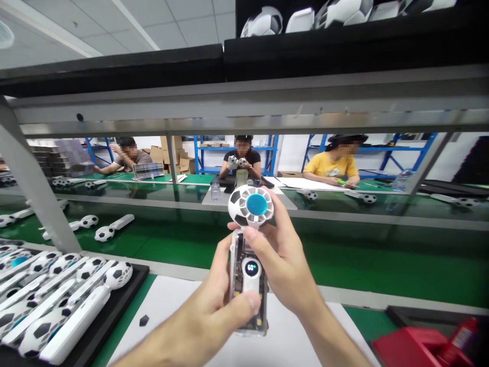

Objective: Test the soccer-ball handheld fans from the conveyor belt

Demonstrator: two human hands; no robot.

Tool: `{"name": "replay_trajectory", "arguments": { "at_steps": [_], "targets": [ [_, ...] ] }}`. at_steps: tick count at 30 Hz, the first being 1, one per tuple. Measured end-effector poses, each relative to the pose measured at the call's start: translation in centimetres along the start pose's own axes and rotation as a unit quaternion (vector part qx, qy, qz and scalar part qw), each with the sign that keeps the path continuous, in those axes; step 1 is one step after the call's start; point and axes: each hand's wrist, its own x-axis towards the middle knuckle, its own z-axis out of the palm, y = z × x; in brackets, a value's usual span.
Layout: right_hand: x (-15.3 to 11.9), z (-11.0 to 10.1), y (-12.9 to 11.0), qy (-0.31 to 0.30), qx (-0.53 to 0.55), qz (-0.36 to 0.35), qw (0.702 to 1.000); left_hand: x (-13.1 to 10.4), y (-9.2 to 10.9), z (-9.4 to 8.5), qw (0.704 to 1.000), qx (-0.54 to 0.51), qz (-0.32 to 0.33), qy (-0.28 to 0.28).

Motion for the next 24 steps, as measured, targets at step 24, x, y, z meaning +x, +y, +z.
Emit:
{"name": "replay_trajectory", "arguments": {
  "at_steps": [24],
  "targets": [
    [-0.4, 0.7, 0.3, -0.057, -0.115, 0.002, 0.992, 1.4, 0.0, 0.2, 0.987, -0.131, 0.021, 0.094]
  ]
}}
